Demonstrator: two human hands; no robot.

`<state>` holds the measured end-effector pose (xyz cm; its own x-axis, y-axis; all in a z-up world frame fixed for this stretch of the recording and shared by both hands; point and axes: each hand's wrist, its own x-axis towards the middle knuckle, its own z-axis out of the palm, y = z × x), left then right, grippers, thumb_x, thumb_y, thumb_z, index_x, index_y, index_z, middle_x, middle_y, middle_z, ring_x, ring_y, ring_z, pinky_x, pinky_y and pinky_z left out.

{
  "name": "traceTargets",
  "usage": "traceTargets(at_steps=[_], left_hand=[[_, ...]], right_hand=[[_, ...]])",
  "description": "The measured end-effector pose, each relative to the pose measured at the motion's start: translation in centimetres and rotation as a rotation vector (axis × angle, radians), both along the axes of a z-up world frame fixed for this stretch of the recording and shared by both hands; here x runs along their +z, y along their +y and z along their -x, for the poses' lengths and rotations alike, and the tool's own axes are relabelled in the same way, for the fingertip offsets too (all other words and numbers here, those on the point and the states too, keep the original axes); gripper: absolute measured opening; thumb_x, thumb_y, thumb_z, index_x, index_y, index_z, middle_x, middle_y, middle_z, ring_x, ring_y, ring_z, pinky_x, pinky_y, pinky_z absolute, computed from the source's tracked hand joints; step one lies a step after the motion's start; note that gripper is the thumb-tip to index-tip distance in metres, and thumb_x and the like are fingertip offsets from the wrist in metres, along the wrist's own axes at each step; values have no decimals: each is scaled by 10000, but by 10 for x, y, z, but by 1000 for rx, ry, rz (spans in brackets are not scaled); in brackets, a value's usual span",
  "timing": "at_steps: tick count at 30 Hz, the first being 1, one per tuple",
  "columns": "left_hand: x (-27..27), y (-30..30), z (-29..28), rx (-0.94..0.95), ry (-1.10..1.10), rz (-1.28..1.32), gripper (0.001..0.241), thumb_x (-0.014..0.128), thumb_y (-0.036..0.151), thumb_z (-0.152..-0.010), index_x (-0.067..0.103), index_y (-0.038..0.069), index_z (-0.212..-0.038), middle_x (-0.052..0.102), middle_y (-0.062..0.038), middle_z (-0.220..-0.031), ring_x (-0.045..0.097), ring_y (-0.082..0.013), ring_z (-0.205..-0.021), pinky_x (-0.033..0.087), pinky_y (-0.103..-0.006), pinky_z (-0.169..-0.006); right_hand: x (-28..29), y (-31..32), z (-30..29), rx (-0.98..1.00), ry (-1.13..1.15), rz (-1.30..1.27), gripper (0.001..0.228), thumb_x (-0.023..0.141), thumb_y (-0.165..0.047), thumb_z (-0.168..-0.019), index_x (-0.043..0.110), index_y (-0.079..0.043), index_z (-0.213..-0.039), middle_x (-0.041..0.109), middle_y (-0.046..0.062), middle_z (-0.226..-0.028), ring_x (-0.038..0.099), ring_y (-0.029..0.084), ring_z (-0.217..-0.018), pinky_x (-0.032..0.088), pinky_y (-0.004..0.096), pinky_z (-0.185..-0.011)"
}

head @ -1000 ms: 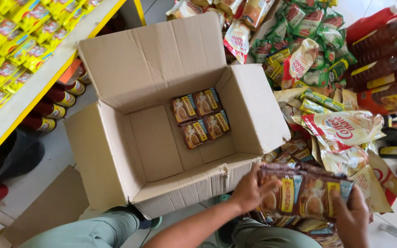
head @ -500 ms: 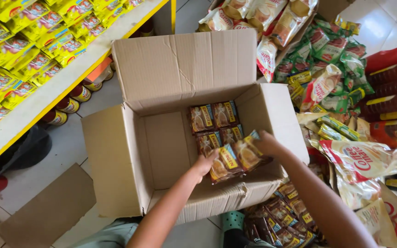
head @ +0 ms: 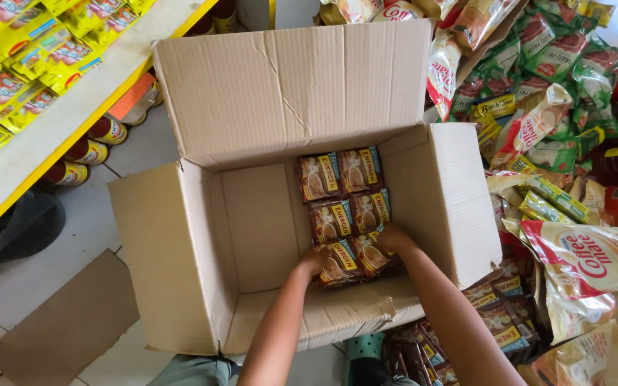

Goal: The person packs individual drink sachets from a floor pile into cardboard boxes.

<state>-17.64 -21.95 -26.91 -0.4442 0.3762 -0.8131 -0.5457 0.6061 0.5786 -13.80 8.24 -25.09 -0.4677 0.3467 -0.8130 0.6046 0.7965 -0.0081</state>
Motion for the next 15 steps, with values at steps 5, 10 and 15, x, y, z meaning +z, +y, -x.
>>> traceTargets(at_steps=[5,10,15], left_hand=[[23,0,-1,120,-16,-15,646,660,473,-940,566,46,-1415,665,-191,-1355,629,-335,-1243,496,-409,-1032],[24,0,-14,269,63,-190,503,724,335,-926,668,8,-1304,763,-177,-1233,724,-272,-1081,555,-391,-931],[57,-1,-7,398,20,-233,494,781,238,-888,578,-54,-1232,741,-199,-1116,717,-250,-910,601,-429,-791]], right_hand=[[17,-11,0,-186,61,-38,407,695,-149,-828,706,4,-1204,694,269,-1218,684,402,-1132,551,458,-962],[22,-13,-13,-320,252,54,472,712,-87,-809,649,-5,-1270,704,237,-1213,680,371,-1122,538,431,-969],[46,-13,-13,-468,484,167,542,700,-19,-797,598,-31,-1329,704,183,-1228,663,324,-1136,510,400,-998]])
